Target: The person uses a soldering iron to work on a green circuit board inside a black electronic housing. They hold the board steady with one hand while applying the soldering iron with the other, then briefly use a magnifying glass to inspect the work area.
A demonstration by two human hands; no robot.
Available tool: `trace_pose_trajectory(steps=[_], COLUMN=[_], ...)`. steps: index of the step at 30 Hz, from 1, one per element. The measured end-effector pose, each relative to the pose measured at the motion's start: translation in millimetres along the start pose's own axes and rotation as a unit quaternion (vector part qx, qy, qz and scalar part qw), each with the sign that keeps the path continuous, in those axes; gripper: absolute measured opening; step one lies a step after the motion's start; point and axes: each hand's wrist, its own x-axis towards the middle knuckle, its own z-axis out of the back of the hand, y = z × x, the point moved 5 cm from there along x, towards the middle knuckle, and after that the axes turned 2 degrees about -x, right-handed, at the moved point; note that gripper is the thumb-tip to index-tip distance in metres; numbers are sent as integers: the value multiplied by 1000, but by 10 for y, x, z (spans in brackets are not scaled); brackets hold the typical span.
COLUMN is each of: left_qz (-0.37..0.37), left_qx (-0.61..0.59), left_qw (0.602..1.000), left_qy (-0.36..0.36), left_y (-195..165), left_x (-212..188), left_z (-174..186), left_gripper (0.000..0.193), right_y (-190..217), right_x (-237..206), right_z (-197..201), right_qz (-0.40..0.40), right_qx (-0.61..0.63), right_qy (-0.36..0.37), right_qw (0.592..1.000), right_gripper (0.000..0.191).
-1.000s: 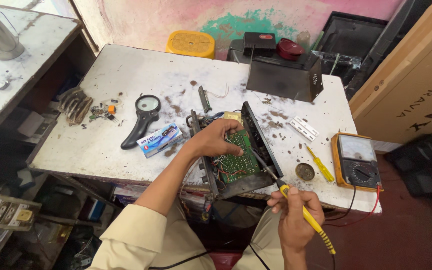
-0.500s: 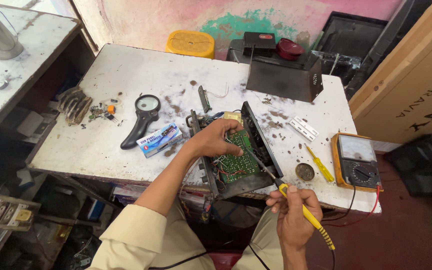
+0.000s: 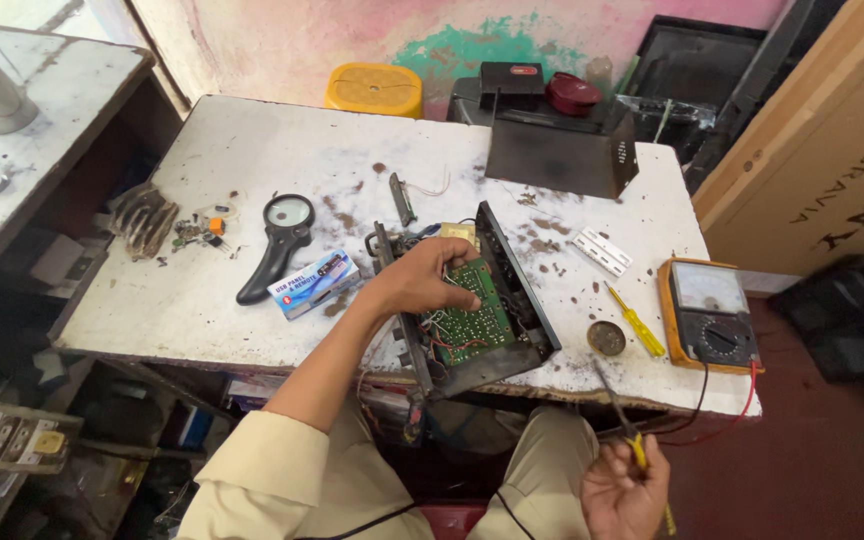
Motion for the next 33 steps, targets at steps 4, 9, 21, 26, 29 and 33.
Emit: trace_pose_trajectory(steps=[4,9,21,26,29,33], left_qz=[-4,-4,10,1,5,-6], left_qx=[18,18,7,-1,4,28], left_qw=[1000,1000,1000,1000,1000,1000], left_qy=[-5,-7,-10,-2,-3,-6], left_y=[-14,-18,6,-2,-9,-30], left_x=[-8,-15,-29,-24,-23,-31], left_z=[-18,-46,4,10,14,25], left_gripper=[32,33,31,32,31,31], right_y=[143,82,-341,-346,-353,-356], right_x=[58,-166,-319,-325,-329,-349], right_z=[156,-542,-1599,-1616,-1622,-1644], right_qz=[-2,120,132,137,132,142], right_qx=[4,-161,-266,-263,-262,-268], right_qy=[45,26,120,136,133,135], right_qw=[999,979,947,945,947,943], right_gripper=[27,11,15,16,16,16])
